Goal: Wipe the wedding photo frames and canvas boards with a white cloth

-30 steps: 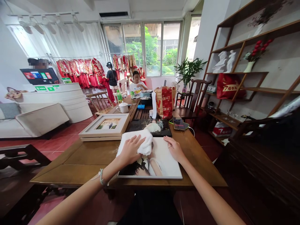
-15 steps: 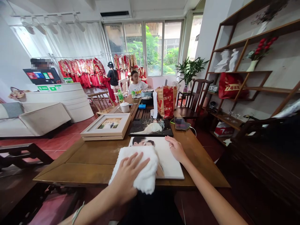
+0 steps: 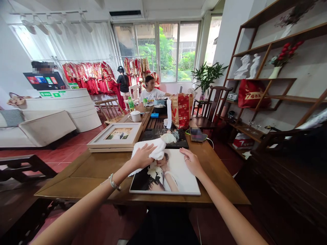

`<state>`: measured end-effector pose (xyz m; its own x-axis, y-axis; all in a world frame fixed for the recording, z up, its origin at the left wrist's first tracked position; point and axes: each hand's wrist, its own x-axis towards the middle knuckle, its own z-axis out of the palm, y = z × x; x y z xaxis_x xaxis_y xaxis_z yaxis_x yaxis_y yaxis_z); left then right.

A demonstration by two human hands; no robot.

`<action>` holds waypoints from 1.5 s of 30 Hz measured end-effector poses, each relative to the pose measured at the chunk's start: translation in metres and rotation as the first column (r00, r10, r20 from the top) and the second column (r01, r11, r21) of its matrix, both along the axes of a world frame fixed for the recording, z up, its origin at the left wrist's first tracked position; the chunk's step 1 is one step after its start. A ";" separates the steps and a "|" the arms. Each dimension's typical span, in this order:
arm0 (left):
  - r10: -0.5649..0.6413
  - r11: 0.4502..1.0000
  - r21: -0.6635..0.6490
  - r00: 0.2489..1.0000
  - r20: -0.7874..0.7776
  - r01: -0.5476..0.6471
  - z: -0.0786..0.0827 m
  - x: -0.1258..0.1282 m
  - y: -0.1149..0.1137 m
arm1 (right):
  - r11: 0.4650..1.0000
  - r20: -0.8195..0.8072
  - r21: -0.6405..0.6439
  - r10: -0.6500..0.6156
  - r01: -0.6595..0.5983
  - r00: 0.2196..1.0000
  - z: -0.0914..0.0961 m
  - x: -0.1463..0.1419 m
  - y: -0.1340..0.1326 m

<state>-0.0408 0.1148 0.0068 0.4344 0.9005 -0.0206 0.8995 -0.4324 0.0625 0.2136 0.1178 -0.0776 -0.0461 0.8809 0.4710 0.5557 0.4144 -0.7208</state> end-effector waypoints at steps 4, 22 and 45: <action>0.004 1.000 0.001 1.000 -0.010 -0.004 -0.004 -0.013 -0.041 | 1.000 0.005 -0.003 0.003 -0.003 1.000 0.001 -0.001 -0.001; -0.095 0.995 -0.007 0.996 0.001 0.095 -0.022 0.009 -0.098 | 1.000 -0.010 0.006 0.010 -0.010 1.000 -0.001 0.000 -0.001; -0.223 0.974 -0.019 0.973 0.062 0.225 -0.037 0.024 -0.124 | 1.000 -0.036 -0.004 0.006 -0.007 0.999 -0.001 -0.002 0.000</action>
